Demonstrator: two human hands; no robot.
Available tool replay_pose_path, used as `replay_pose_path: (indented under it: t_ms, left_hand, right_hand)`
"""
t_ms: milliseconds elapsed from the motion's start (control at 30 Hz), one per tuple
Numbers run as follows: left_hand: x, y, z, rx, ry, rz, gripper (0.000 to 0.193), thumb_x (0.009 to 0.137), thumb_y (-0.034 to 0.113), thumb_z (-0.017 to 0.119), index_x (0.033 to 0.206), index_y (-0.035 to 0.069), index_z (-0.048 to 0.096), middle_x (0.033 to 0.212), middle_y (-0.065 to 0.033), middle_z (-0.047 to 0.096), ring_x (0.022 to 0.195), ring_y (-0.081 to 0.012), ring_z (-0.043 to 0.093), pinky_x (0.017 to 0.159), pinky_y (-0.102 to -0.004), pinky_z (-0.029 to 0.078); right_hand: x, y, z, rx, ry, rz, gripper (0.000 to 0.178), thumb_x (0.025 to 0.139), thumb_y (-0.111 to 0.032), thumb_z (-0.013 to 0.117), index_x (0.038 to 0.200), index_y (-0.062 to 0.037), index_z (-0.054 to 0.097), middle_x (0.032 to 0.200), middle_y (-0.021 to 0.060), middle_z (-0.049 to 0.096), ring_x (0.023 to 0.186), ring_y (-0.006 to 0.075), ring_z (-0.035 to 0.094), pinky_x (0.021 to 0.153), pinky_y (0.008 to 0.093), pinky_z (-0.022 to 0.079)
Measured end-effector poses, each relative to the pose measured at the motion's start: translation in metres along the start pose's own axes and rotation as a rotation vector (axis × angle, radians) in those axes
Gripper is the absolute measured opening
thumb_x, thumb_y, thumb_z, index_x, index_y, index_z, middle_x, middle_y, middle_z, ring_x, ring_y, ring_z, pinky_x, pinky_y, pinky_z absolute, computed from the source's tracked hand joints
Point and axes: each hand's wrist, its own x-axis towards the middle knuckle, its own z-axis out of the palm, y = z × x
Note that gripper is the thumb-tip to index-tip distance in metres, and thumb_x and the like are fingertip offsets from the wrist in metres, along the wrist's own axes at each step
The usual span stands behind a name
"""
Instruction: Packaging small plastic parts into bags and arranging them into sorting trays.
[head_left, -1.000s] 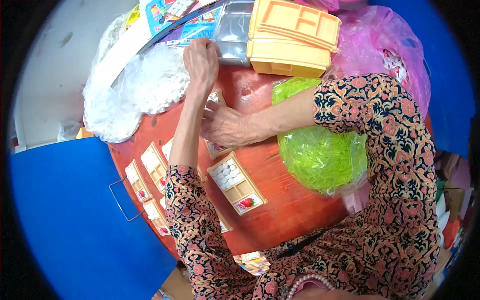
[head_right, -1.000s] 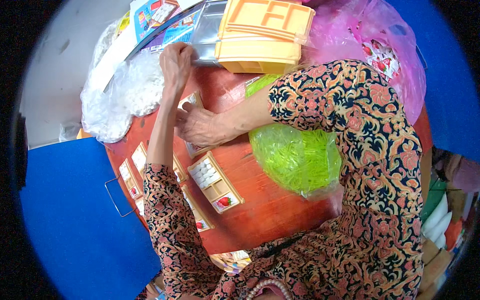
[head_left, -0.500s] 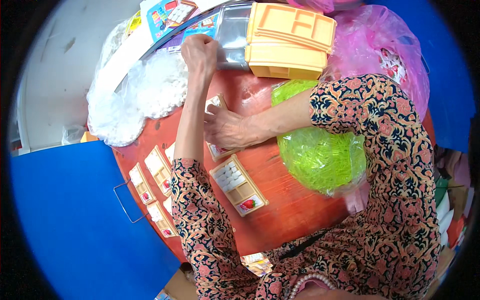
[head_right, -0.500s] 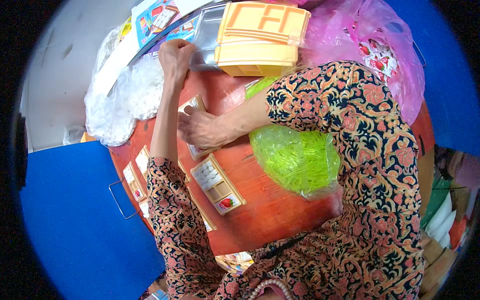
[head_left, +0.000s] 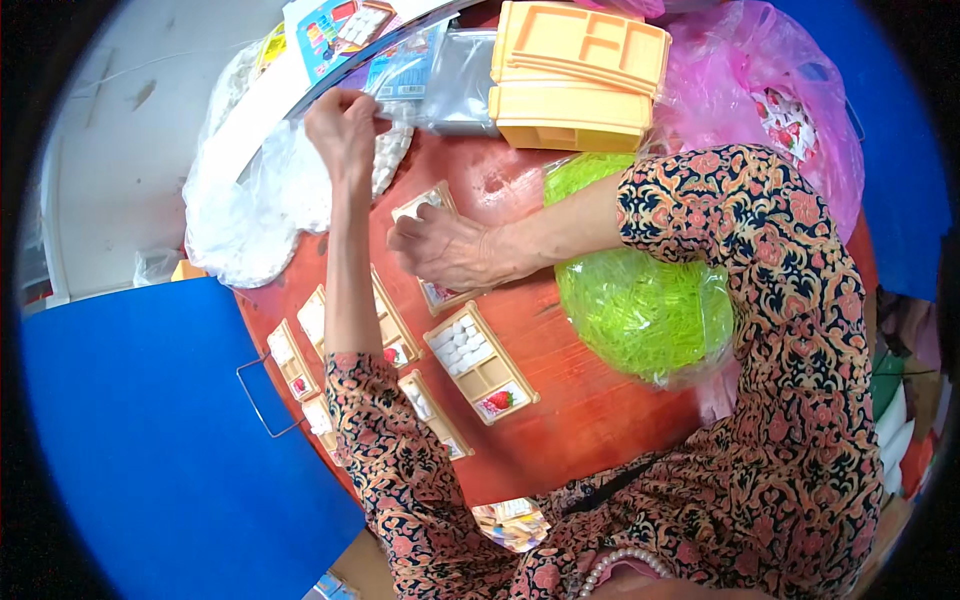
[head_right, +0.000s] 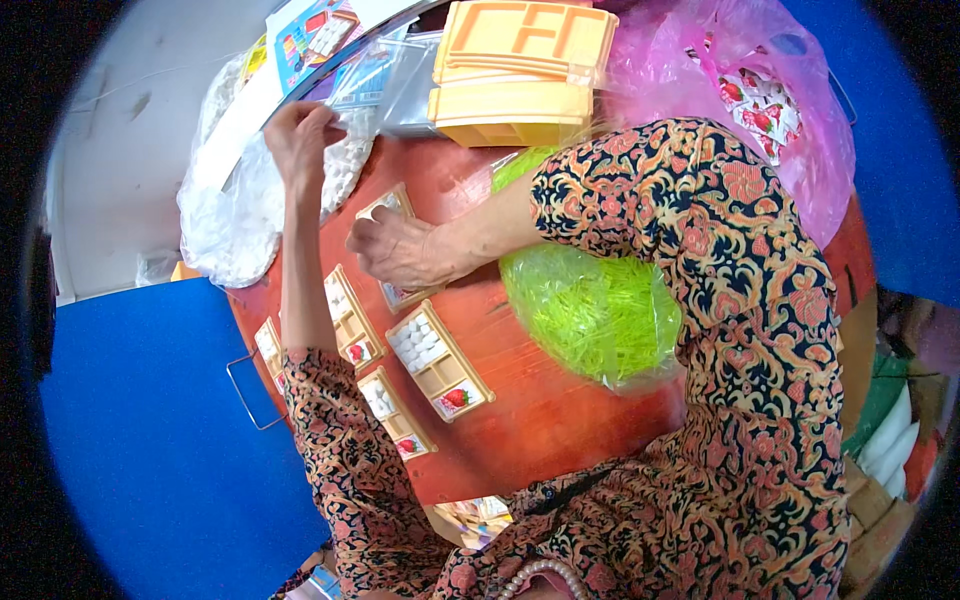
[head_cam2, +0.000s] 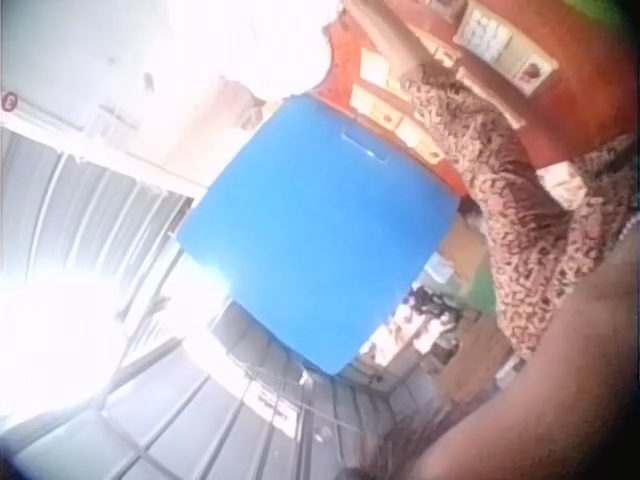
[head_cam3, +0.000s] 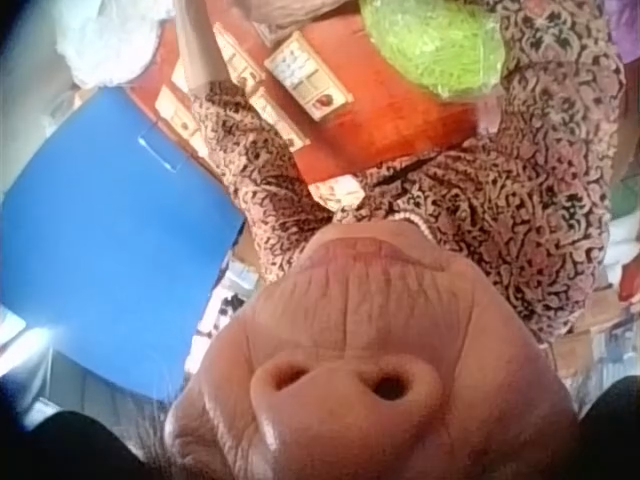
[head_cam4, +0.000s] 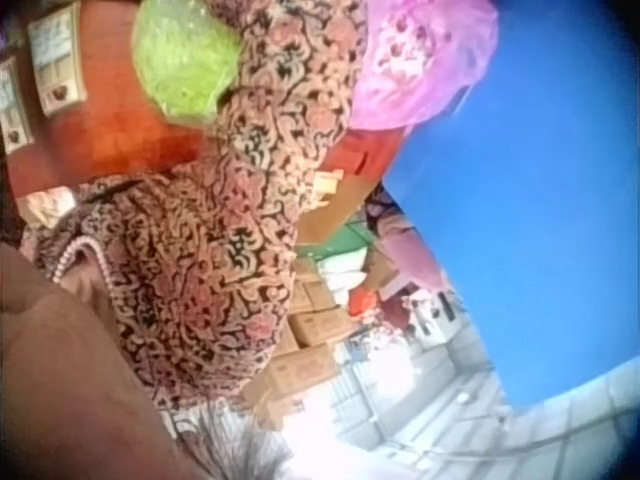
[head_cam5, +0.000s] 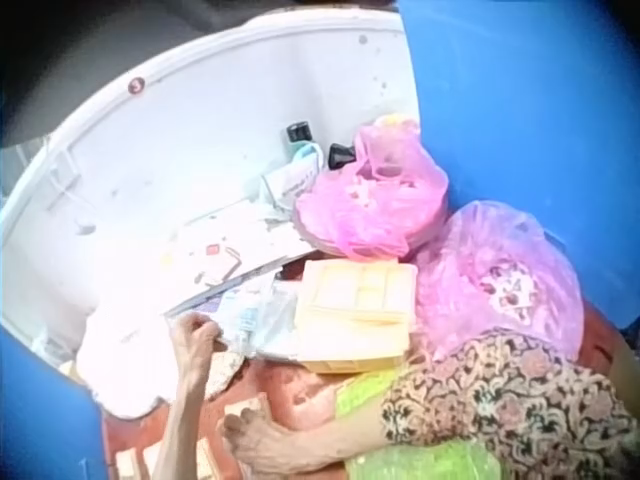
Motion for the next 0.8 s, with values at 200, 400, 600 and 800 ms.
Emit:
replay_pose_path:
  t_ms: [200,400,600,800]
  left_hand:
    - [-0.071,0.021,-0.052,-0.184,0.012,-0.23,0.01,0.075,0.001,0.055,0.08,-0.008,0.058,0.069,-0.012,0.06,0.058,-0.0162,0.059,0.052,-0.0254,0.049]
    - [-0.143,0.025,-0.114,-0.356,0.045,-0.307,0.009,0.081,0.005,0.058,0.086,-0.003,0.059,0.076,-0.0057,0.059,0.068,-0.0112,0.054,0.061,-0.0236,0.042]
    - [-0.246,0.03,-0.163,-0.516,0.114,-0.387,0.006,0.081,0.004,0.058,0.085,-0.001,0.058,0.075,-0.0052,0.059,0.066,-0.0099,0.053,0.061,-0.0234,0.043]
    - [-0.318,0.021,-0.17,-0.772,0.286,-0.53,0.012,0.079,0.003,0.063,0.089,0.002,0.058,0.082,-0.006,0.061,0.077,-0.0106,0.059,0.072,-0.0219,0.051]
  right_hand:
    - [-0.017,-0.004,-0.005,-0.02,0.057,-0.035,0.024,0.068,-0.019,0.052,0.083,-0.0014,0.059,0.098,0.012,0.049,0.096,0.0251,0.045,0.074,0.038,0.04]
    - [-0.008,-0.01,-0.001,-0.087,0.043,-0.026,0.026,0.069,-0.019,0.052,0.086,0.0003,0.057,0.097,0.0123,0.05,0.092,0.0245,0.048,0.07,0.0372,0.043]
    - [-0.009,-0.027,-0.033,-0.176,0.185,0.004,0.025,0.067,-0.016,0.056,0.085,0.0004,0.056,0.091,0.0117,0.052,0.089,0.0228,0.048,0.07,0.0365,0.043]
    - [-0.015,0.018,-0.056,-0.567,0.108,0.206,0.015,0.064,-0.018,0.058,0.069,-0.0043,0.062,0.078,0.0069,0.055,0.081,0.0207,0.047,0.065,0.0349,0.038]
